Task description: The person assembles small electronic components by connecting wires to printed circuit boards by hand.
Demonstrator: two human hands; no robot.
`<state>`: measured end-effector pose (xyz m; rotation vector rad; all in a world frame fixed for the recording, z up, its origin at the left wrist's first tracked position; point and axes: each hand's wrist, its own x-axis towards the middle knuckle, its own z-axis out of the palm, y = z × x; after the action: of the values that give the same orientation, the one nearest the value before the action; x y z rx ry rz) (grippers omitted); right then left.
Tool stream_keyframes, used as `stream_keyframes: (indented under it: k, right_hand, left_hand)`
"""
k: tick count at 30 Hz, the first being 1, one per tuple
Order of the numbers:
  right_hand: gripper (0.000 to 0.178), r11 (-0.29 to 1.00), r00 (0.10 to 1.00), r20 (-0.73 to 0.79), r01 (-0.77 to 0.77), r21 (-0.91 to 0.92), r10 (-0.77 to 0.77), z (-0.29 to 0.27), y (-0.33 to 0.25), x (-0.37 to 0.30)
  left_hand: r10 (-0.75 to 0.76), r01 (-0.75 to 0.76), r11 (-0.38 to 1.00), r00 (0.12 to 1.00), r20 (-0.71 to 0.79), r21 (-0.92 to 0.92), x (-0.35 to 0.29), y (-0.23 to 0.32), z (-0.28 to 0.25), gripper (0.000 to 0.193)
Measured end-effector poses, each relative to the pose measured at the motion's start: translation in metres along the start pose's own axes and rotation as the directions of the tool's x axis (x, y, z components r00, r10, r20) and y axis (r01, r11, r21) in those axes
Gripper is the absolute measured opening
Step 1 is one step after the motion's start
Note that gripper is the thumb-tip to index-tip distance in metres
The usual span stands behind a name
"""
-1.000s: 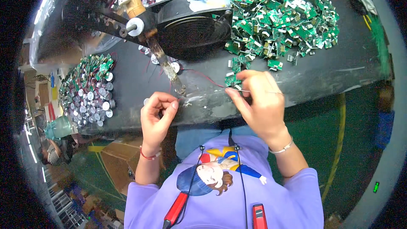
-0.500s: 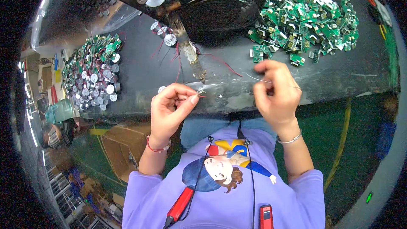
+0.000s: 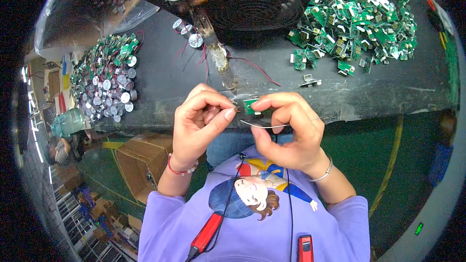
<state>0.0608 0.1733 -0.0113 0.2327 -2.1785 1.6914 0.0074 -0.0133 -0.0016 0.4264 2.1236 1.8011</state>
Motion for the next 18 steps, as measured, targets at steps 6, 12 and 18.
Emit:
stream_keyframes:
  k: [6, 12, 18]
  right_hand:
    - [0.015, 0.996, 0.997, 0.033, 0.07, 0.046, -0.072, 0.0, 0.004, 0.008]
    - [0.01, 0.992, 0.992, 0.013, 0.125, 0.001, -0.125, 0.003, 0.004, 0.016]
    - [0.011, 0.988, 0.988, -0.026, 0.151, -0.01, -0.151, 0.007, 0.007, 0.021]
  left_hand:
    - [0.023, -0.01, 0.964, 0.999, 0.048, -0.266, 0.01, 0.0, 0.005, 0.006]
    - [-0.112, 0.162, 0.87, 0.985, 0.134, -0.466, 0.014, 0.002, 0.001, 0.008]
    - [-0.161, 0.196, 0.846, 0.98, 0.114, -0.495, 0.019, 0.01, 0.0, 0.008]
